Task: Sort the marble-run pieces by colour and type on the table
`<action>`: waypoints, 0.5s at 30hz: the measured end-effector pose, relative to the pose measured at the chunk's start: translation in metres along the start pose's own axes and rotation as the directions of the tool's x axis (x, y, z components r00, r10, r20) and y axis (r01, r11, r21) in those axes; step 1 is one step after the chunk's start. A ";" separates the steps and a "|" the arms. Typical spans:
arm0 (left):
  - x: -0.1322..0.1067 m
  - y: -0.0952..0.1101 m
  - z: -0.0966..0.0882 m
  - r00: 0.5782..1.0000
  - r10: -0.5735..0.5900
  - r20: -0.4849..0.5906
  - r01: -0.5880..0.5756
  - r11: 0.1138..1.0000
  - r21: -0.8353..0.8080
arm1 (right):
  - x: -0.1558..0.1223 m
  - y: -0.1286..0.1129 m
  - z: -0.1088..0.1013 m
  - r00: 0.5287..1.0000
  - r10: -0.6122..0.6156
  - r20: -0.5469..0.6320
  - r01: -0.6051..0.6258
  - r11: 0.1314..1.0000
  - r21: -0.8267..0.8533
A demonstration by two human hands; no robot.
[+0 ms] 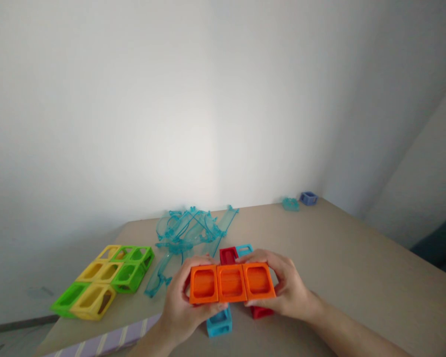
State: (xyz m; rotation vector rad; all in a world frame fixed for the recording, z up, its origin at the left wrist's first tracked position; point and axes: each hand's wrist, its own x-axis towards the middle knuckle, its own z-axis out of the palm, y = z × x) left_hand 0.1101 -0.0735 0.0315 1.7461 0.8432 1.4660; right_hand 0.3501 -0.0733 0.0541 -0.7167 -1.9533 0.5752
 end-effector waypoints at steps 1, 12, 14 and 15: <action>0.000 0.000 0.000 1.000 0.007 -0.002 -0.007 1.000 0.002 | -0.001 0.000 0.000 1.000 -0.019 0.003 0.019 1.000 -0.012; -0.001 -0.002 -0.003 0.966 0.257 0.039 -0.260 0.959 0.111 | 0.000 0.003 0.003 0.991 -0.135 0.008 0.135 0.991 -0.002; -0.001 -0.003 -0.003 0.956 0.290 0.045 -0.293 0.946 0.137 | 0.000 0.004 0.004 0.990 -0.139 0.016 0.139 0.990 0.022; -0.001 -0.003 -0.003 0.951 0.304 0.053 -0.308 0.939 0.155 | 0.000 0.004 0.004 0.989 -0.143 0.019 0.143 0.989 0.039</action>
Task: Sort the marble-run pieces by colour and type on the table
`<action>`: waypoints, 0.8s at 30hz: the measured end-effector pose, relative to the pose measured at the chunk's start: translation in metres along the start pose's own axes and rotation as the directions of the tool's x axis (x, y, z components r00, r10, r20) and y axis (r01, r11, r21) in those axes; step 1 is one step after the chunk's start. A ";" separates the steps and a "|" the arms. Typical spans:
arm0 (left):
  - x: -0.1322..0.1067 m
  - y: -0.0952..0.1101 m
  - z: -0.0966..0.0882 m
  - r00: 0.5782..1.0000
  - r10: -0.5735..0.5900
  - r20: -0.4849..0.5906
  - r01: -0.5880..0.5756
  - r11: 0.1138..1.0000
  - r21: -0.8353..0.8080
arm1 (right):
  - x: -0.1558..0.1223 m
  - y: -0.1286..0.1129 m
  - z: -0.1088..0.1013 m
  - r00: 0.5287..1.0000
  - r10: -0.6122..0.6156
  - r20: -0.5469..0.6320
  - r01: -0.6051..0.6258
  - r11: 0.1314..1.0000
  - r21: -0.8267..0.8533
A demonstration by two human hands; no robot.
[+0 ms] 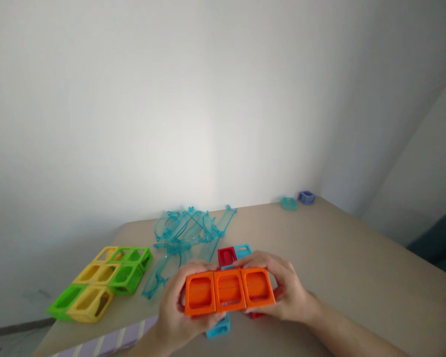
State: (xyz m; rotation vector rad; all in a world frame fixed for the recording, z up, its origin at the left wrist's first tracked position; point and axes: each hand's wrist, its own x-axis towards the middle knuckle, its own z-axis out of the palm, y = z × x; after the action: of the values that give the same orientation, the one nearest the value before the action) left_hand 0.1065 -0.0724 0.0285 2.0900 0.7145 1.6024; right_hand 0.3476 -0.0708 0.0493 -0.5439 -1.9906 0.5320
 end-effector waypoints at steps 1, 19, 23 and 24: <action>0.000 0.000 0.000 1.000 0.015 0.010 -0.016 1.000 0.018 | 0.000 0.000 0.001 1.000 -0.003 0.004 0.003 1.000 0.017; 0.005 0.006 -0.005 0.973 0.209 0.099 -0.206 0.978 -0.042 | 0.000 -0.005 0.005 0.999 -0.054 0.002 0.053 0.992 0.116; 0.005 0.008 -0.005 0.976 0.191 0.102 -0.188 0.982 -0.034 | -0.002 -0.004 0.005 0.999 -0.048 0.007 0.047 0.995 0.093; 0.005 0.008 -0.005 0.976 0.189 0.103 -0.187 0.982 -0.032 | -0.002 -0.004 0.005 0.999 -0.044 0.012 0.043 0.995 0.087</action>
State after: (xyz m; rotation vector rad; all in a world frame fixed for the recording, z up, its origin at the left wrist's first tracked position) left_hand 0.1039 -0.0756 0.0388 2.2648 0.4734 1.5728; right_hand 0.3435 -0.0758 0.0476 -0.4435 -1.9779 0.5943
